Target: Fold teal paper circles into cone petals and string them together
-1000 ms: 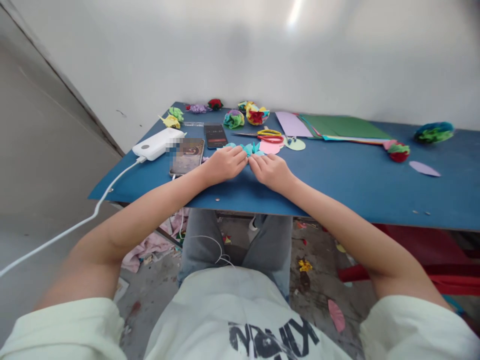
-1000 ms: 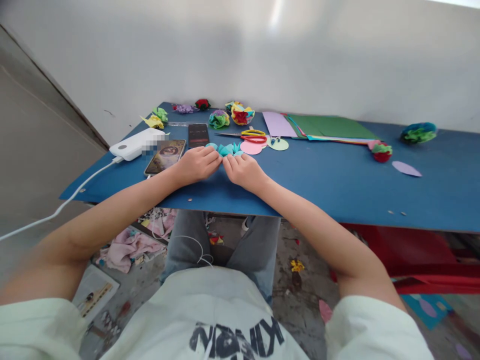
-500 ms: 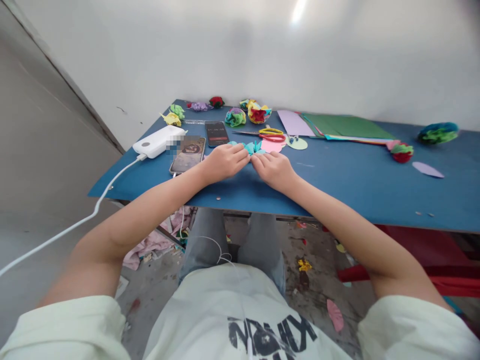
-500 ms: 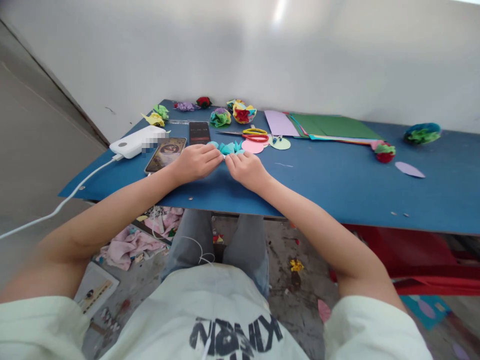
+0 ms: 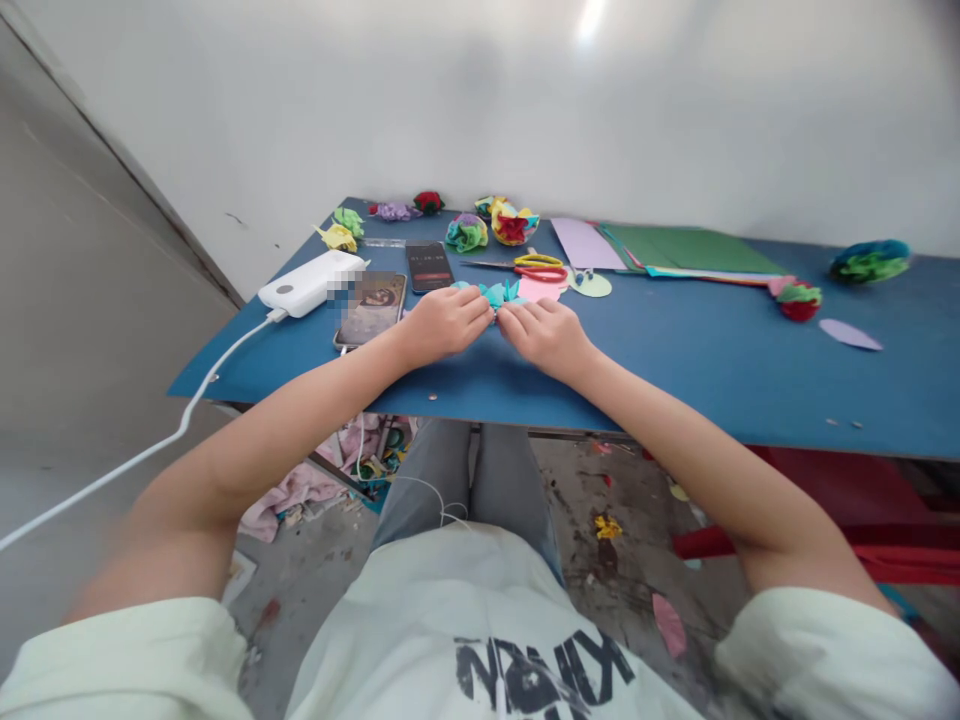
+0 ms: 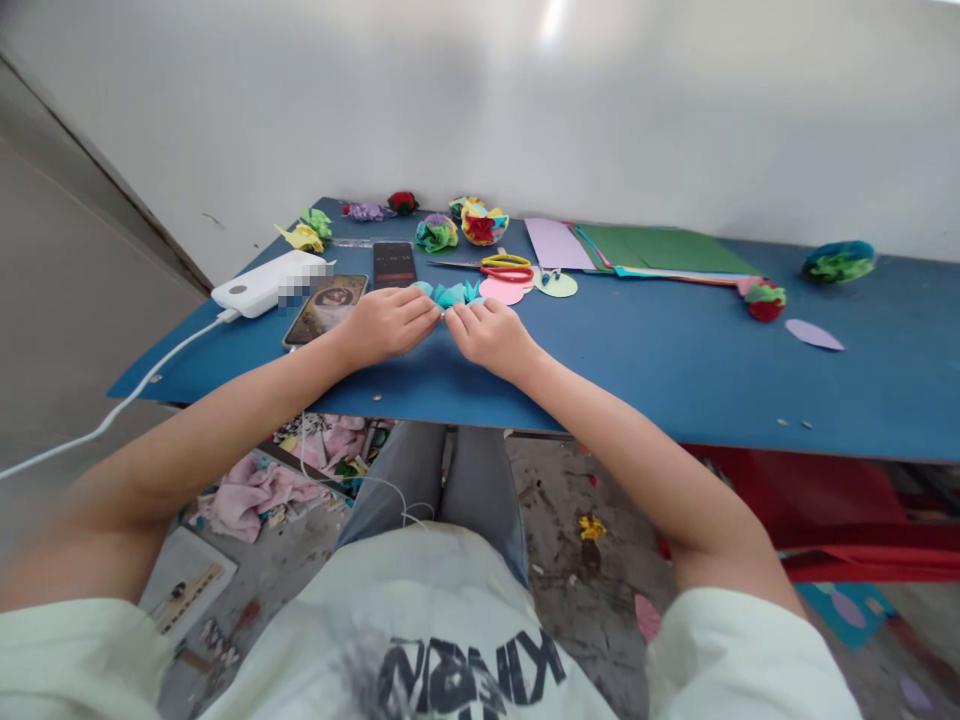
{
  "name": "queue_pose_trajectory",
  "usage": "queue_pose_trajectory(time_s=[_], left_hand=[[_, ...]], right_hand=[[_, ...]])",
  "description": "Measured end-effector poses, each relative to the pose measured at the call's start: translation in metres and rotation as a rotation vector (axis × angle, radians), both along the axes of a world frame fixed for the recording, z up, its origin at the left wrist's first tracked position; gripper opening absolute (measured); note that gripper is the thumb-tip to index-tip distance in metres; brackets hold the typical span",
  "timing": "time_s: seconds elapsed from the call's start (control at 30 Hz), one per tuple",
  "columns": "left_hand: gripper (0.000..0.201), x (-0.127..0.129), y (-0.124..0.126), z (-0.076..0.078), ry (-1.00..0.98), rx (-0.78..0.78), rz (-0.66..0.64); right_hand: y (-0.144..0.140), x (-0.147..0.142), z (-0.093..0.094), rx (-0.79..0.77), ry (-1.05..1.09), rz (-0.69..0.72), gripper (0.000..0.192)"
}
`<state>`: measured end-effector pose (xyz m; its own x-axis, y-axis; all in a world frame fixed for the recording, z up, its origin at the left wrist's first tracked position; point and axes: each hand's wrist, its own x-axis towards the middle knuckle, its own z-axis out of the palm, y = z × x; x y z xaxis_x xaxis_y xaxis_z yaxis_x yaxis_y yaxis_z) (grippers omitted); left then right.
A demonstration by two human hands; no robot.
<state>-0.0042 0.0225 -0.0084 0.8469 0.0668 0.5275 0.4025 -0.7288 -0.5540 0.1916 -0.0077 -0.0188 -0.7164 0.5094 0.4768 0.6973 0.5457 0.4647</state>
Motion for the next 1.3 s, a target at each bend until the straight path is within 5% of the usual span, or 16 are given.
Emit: queue_pose_trajectory(time_s=[0.7,1.17,1.3], left_hand=[[0.032,-0.002,-0.001,0.001,0.020,-0.026,0.031],[0.024,-0.003,-0.004,0.011,0.232,0.048,-0.018],[0.016,-0.007,-0.010,0.008,0.214,-0.042,0.016]], right_hand=[[0.000,0.001,-0.004,0.084,-0.004,0.010,0.032],[0.014,-0.003,-0.005,0.112,-0.015,0.200,0.027],[0.014,0.000,-0.005,0.095,-0.002,0.253,0.019]])
